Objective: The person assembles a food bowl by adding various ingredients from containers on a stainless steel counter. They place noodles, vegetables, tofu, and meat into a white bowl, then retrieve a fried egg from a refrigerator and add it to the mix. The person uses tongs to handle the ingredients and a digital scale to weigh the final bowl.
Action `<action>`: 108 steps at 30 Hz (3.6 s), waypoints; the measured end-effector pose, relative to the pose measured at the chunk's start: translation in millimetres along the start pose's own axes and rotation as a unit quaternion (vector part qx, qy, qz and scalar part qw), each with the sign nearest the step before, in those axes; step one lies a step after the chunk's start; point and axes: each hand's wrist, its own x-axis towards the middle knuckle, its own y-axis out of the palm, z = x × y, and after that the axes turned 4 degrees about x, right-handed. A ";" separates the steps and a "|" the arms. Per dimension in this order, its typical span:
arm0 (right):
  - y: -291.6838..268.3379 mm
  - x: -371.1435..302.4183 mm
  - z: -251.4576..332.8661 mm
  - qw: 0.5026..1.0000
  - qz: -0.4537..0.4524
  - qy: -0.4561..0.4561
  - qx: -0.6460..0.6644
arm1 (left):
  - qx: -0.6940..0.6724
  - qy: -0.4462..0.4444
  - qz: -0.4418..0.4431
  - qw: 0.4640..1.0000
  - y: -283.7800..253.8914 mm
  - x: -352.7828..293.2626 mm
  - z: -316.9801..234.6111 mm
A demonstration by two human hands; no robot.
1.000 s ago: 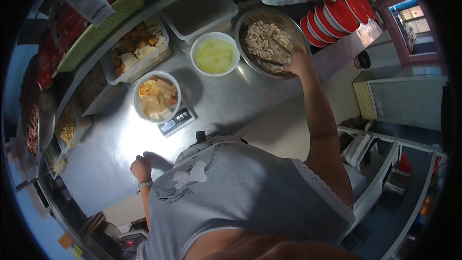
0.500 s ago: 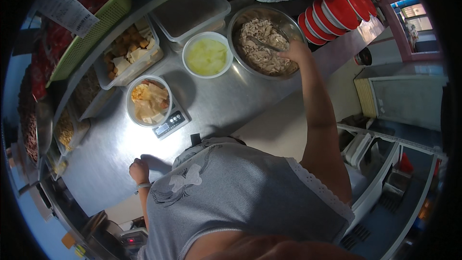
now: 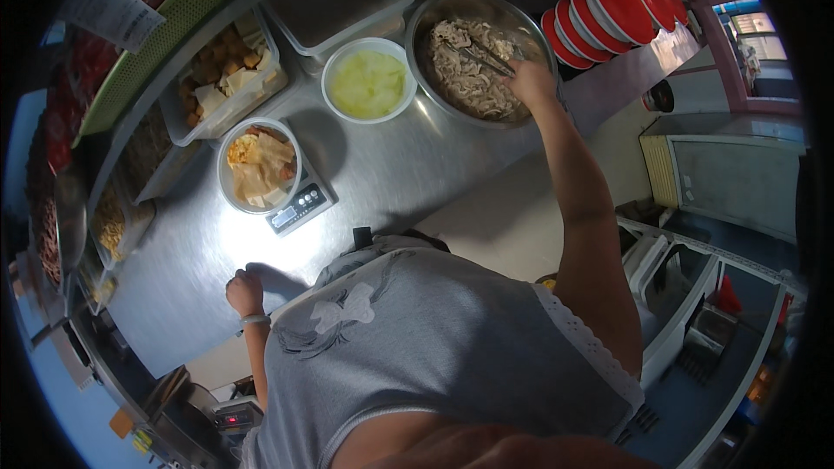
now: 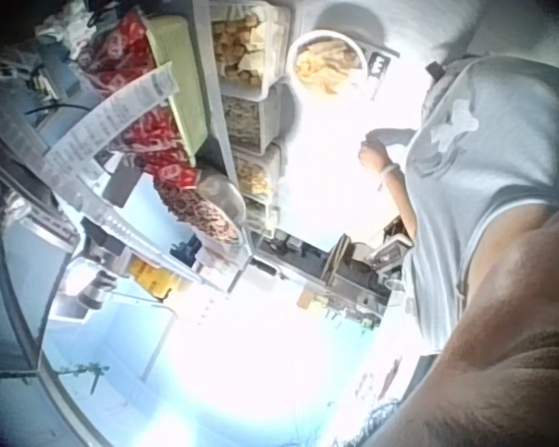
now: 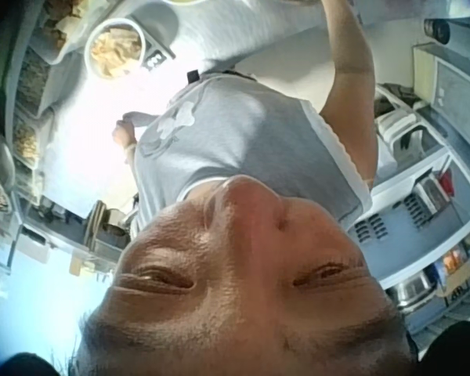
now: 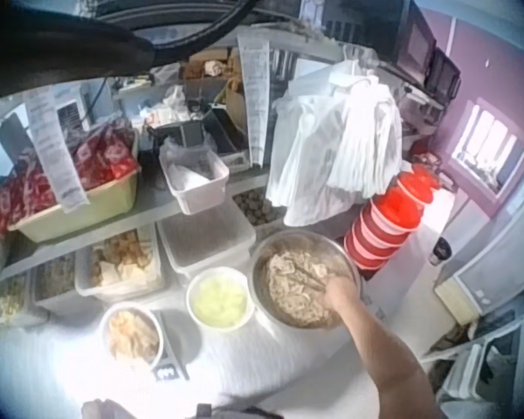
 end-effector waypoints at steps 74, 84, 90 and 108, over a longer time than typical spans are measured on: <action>44.6 -128.3 -35.4 0.976 -0.180 0.078 0.090 | -0.204 0.044 0.042 0.977 -22.2 -4.0 29.7; 41.2 -126.6 -31.1 0.972 -0.210 0.070 0.077 | -0.166 0.072 0.007 0.983 -3.7 -11.8 32.5; 38.9 -127.9 -34.5 0.975 -0.179 0.062 0.120 | -0.191 0.061 0.020 0.979 -4.3 -15.5 33.1; 42.3 -126.4 -38.2 0.964 -0.230 0.068 0.116 | -0.230 0.031 0.034 0.972 -23.0 -19.8 30.6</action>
